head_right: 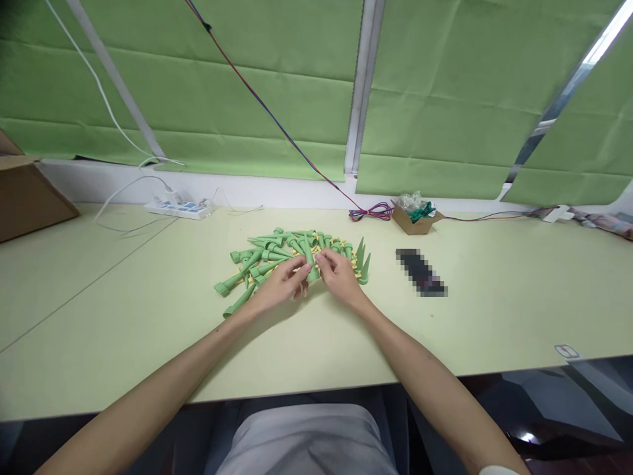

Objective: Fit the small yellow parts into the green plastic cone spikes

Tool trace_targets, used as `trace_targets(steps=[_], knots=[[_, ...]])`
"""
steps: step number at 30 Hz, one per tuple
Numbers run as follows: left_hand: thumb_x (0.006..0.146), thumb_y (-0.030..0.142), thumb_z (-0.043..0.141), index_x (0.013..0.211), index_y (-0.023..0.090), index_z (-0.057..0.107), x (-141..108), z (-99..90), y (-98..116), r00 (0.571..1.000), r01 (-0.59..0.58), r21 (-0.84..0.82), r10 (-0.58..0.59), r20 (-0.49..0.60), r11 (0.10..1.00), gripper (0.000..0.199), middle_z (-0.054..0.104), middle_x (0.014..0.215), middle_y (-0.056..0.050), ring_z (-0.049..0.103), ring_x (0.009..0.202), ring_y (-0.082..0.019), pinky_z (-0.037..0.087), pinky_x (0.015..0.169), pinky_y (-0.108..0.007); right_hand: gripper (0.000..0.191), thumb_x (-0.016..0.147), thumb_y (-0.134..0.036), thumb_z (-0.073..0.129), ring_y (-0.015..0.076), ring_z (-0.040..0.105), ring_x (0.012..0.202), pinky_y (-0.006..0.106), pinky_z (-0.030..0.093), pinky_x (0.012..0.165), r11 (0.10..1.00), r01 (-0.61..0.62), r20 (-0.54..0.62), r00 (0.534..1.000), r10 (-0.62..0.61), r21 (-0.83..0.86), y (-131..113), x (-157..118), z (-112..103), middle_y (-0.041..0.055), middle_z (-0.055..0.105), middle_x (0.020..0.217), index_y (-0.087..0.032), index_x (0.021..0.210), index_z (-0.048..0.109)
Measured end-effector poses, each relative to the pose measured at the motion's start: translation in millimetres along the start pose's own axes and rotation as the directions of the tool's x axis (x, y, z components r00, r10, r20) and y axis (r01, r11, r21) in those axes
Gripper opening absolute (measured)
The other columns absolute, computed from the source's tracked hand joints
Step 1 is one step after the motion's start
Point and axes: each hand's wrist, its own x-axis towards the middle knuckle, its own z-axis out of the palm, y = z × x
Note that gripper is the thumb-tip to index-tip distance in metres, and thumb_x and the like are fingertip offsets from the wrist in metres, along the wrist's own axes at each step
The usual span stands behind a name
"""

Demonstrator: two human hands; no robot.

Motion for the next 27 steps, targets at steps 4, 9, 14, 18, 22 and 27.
trace_targets(steps=[4, 9, 14, 18, 22, 27], knots=[[0.101, 0.040, 0.047, 0.078, 0.022, 0.038, -1.0, -2.9, -3.8, 0.984, -0.142, 0.326, 0.168, -0.053, 0.935, 0.031, 0.044, 0.070, 0.003, 0.051, 0.064, -0.014, 0.038, 0.059, -0.027, 0.046, 0.093, -0.066, 0.054, 0.0129, 0.036, 0.043, 0.028, 0.028, 0.047, 0.996, -0.057, 0.050, 0.997, 0.054, 0.074, 0.7, 1.6, 0.7, -0.0070, 0.039, 0.047, -0.025, 0.074, 0.045], [0.102, 0.030, 0.044, 0.078, 0.021, 0.041, -1.3, -6.8, -5.5, 0.930, -0.315, 0.522, 0.367, 0.004, 0.793, 0.025, 0.051, 0.080, -0.002, 0.048, 0.075, -0.017, 0.036, 0.068, -0.028, 0.051, 0.087, -0.074, 0.057, 0.0120, 0.031, 0.038, 0.028, 0.026, 0.043, 0.977, -0.146, 0.116, 0.985, 0.129, 0.157, -0.1, 3.4, 1.6, -0.0089, 0.036, 0.043, -0.027, 0.073, 0.042], [0.100, 0.029, 0.047, 0.079, 0.021, 0.047, -1.3, -2.4, -5.1, 0.948, -0.252, 0.479, 0.314, -0.053, 0.841, 0.023, 0.054, 0.076, -0.001, 0.050, 0.071, -0.017, 0.035, 0.066, -0.028, 0.053, 0.087, -0.074, 0.057, 0.0120, 0.031, 0.039, 0.028, 0.025, 0.044, 0.981, -0.155, 0.071, 0.986, 0.148, 0.114, 2.8, 2.8, 2.2, -0.0078, 0.036, 0.044, -0.026, 0.071, 0.043], [0.097, 0.036, 0.053, 0.079, 0.021, 0.053, -1.6, 2.1, -4.7, 0.982, -0.113, 0.309, 0.153, -0.108, 0.944, 0.024, 0.056, 0.067, 0.001, 0.052, 0.060, -0.016, 0.035, 0.060, -0.028, 0.052, 0.089, -0.070, 0.058, 0.0123, 0.032, 0.043, 0.028, 0.023, 0.046, 0.995, -0.098, 0.003, 0.995, 0.098, 0.026, 4.6, 0.9, 1.5, -0.0058, 0.037, 0.047, -0.024, 0.068, 0.046], [0.093, 0.043, 0.058, 0.076, 0.020, 0.055, -1.6, 3.0, -2.2, 0.995, -0.031, 0.064, 0.037, -0.092, 0.997, 0.028, 0.061, 0.072, 0.000, 0.055, 0.052, -0.013, 0.038, 0.054, -0.027, 0.053, 0.090, -0.070, 0.056, 0.0127, 0.033, 0.046, 0.028, 0.024, 0.047, 0.996, -0.080, -0.003, 0.997, 0.080, -0.031, 4.1, -0.6, 0.2, -0.0047, 0.037, 0.049, -0.024, 0.065, 0.045], [0.088, 0.048, 0.066, 0.076, 0.020, 0.055, -1.7, 2.2, 3.3, 0.991, 0.126, -0.138, -0.130, -0.017, 0.982, 0.033, 0.057, 0.060, 0.002, 0.052, 0.047, -0.013, 0.039, 0.049, -0.026, 0.051, 0.092, -0.066, 0.054, 0.0135, 0.036, 0.049, 0.029, 0.027, 0.049, 0.994, -0.036, -0.001, 0.999, 0.036, -0.104, 2.2, -2.3, -1.2, -0.0035, 0.040, 0.052, -0.024, 0.065, 0.045]])
